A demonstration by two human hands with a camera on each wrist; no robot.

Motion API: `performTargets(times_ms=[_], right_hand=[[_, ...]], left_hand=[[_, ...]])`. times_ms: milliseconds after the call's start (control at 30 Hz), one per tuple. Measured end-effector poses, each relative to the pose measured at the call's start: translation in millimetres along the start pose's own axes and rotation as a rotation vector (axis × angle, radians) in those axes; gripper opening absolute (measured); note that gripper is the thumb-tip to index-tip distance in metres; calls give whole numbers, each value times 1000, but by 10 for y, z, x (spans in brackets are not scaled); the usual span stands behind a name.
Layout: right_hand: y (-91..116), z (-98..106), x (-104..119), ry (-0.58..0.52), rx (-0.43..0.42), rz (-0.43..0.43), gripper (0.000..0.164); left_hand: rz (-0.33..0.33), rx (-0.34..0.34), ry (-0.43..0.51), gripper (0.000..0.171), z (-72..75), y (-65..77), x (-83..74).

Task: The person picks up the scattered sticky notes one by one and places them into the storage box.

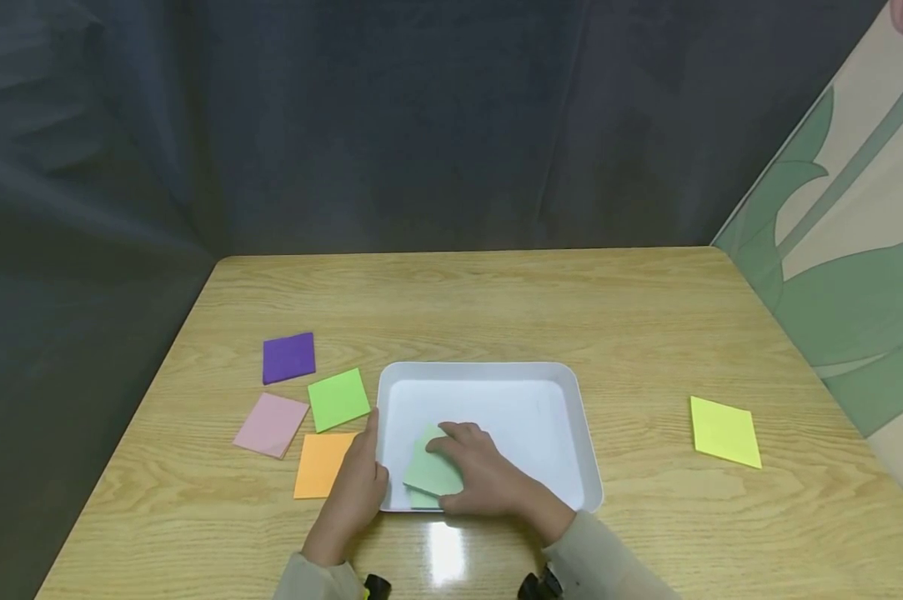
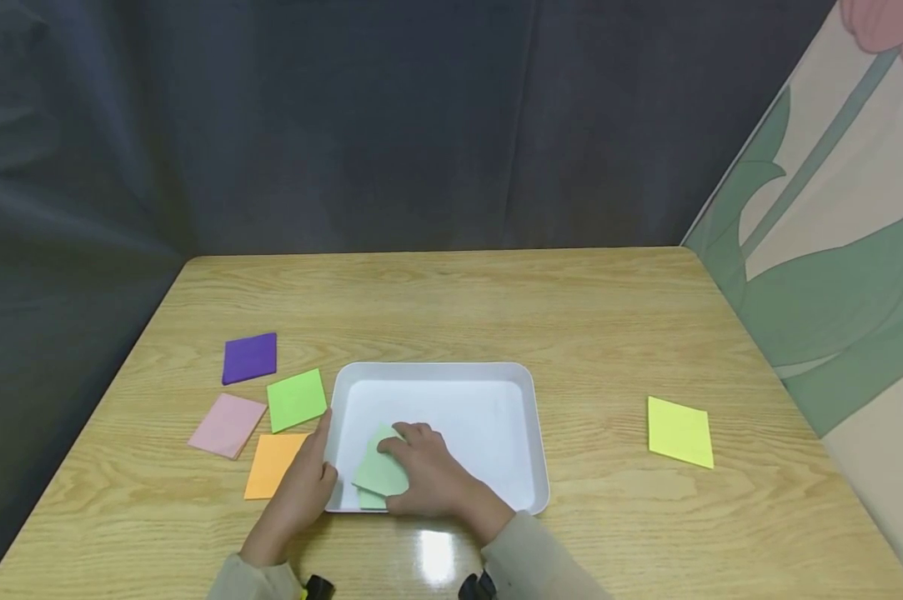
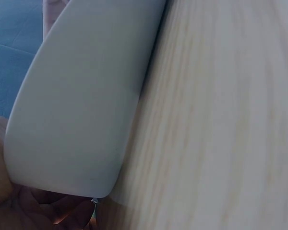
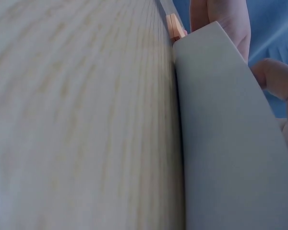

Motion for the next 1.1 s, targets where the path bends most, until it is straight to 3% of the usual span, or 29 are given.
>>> performTargets(times_ms=[333, 667, 1100], right_hand=[[-14, -14, 1, -39, 47, 4, 48], [-43, -32, 22, -21, 44, 77, 40], [6, 131, -175, -130, 10, -12, 40]], left_hand=[[8, 12, -1, 62, -1, -1, -8], [8, 13, -11, 64, -15, 2, 11], [-11, 0, -6, 65, -13, 5, 5]])
Point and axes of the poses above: each hand's wrist, its own y-axis away from the middle knuckle, its own z-axis out of the back of the hand, x = y × z, the point moved 5 cm from there along -y, towards the middle knuckle, and after that the axes turned 7 degrees about -z, right-handed, at the moved point
